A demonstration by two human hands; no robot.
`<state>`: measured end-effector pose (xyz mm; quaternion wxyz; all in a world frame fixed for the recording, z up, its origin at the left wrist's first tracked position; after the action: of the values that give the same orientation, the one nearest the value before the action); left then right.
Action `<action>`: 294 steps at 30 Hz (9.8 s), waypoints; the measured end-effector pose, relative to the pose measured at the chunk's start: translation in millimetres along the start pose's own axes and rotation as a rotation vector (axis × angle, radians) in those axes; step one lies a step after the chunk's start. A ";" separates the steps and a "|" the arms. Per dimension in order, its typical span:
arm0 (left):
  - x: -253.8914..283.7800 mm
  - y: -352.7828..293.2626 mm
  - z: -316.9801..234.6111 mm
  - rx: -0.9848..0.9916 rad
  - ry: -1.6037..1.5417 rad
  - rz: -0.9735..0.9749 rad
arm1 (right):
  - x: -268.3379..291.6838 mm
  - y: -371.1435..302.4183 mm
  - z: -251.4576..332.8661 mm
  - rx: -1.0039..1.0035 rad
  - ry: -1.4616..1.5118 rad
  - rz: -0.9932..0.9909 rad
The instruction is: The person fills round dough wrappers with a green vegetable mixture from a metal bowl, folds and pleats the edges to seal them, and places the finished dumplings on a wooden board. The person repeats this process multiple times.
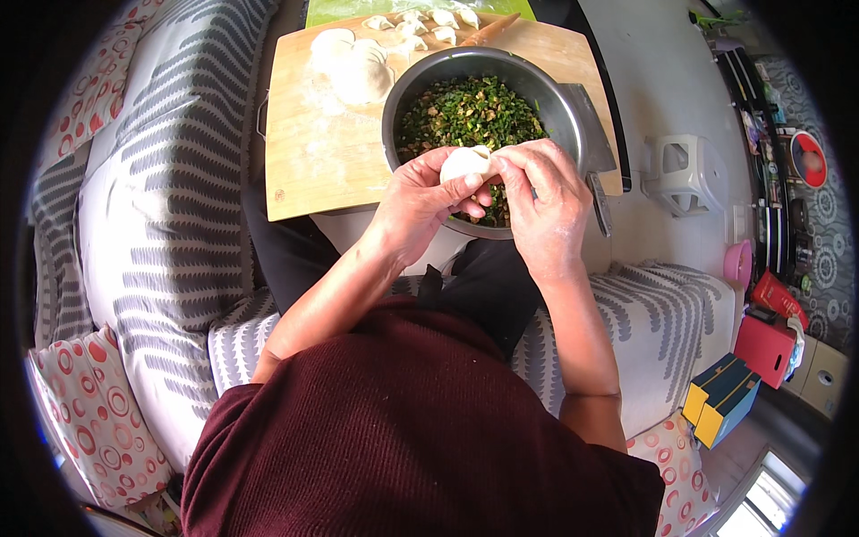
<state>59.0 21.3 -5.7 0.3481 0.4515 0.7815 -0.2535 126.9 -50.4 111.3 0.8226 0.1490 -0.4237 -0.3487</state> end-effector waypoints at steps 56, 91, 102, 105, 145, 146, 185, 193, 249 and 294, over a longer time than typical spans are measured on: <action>-84.2 -63.4 -113.0 -0.705 0.787 0.179 | -14.7 22.5 93.3 0.335 0.472 0.152; 197.9 0.6 -65.6 -0.380 0.196 -0.608 | -163.6 143.4 -39.1 -0.073 0.021 0.511; 235.3 -15.5 -70.3 -0.424 0.623 -0.752 | -320.8 228.0 -166.4 -0.171 -0.400 0.620; 238.9 -15.7 -66.1 -0.375 0.712 -0.769 | -339.8 223.4 -173.6 -0.187 -0.450 0.669; 105.0 19.4 -67.9 -0.049 -0.425 -0.183 | -204.0 105.4 9.4 -0.285 0.523 1.215; 96.5 18.1 -65.5 -0.032 -0.411 -0.179 | -200.1 103.8 4.6 -0.255 0.444 1.183; 86.7 5.6 -17.2 0.008 0.012 -0.520 | -3.4 -40.4 -206.9 -0.918 0.076 0.456; 75.2 15.4 -11.5 -0.007 0.014 -0.433 | 5.3 -61.6 -190.3 -1.103 0.571 0.378; 56.2 33.3 13.8 -0.012 -0.303 -0.369 | -2.1 -68.2 -181.0 -0.938 0.006 0.391; 44.6 24.2 0.7 -0.072 -0.358 -0.237 | 1.7 -48.1 -27.9 -0.256 -0.226 0.030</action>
<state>65.0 55.6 -42.6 0.4651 0.2913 0.7634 -0.3406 128.4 -87.2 69.7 0.7871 -0.0035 -0.4676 -0.4023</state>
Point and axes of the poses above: each hand's wrist, its own y-axis towards the middle knuckle, its own x-axis out of the back of the hand, z = x × y, the point moved 10 cm from there along y, towards the middle knuckle, and after that the axes turned 2 degrees about -x, right-handed, at the moved point
